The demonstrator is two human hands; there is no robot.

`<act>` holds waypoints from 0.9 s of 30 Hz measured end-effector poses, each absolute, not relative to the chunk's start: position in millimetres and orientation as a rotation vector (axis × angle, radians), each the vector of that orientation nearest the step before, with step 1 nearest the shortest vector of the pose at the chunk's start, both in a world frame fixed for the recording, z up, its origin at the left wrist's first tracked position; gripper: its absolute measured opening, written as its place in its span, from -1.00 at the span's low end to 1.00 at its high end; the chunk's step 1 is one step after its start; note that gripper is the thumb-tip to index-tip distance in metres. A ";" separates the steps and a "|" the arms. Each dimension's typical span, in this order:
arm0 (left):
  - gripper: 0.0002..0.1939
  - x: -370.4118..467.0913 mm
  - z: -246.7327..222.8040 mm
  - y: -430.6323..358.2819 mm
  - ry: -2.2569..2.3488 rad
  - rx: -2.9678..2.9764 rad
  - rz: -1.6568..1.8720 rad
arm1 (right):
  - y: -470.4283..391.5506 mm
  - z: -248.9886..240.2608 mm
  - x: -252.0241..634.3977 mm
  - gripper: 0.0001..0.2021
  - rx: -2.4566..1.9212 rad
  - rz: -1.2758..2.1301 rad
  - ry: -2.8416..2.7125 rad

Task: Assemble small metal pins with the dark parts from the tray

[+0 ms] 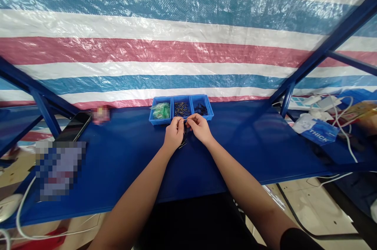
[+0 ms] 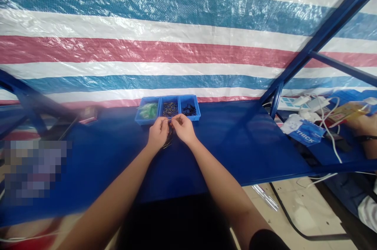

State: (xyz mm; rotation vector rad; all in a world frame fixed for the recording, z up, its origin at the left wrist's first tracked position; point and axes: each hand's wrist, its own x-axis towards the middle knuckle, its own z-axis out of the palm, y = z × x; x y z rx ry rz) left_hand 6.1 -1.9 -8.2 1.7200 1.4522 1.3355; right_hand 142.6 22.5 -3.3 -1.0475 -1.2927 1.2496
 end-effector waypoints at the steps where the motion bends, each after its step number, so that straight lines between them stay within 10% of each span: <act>1: -0.73 5.8 -8.4 -1.7 1.465 1.718 1.337 | 22.3 -3.6 143.2 -0.79 -1.056 1.223 -1.319; 27: -0.62 4.3 -7.8 -2.3 1.512 1.708 1.342 | 21.6 1.5 143.0 -0.49 -1.096 1.360 -1.297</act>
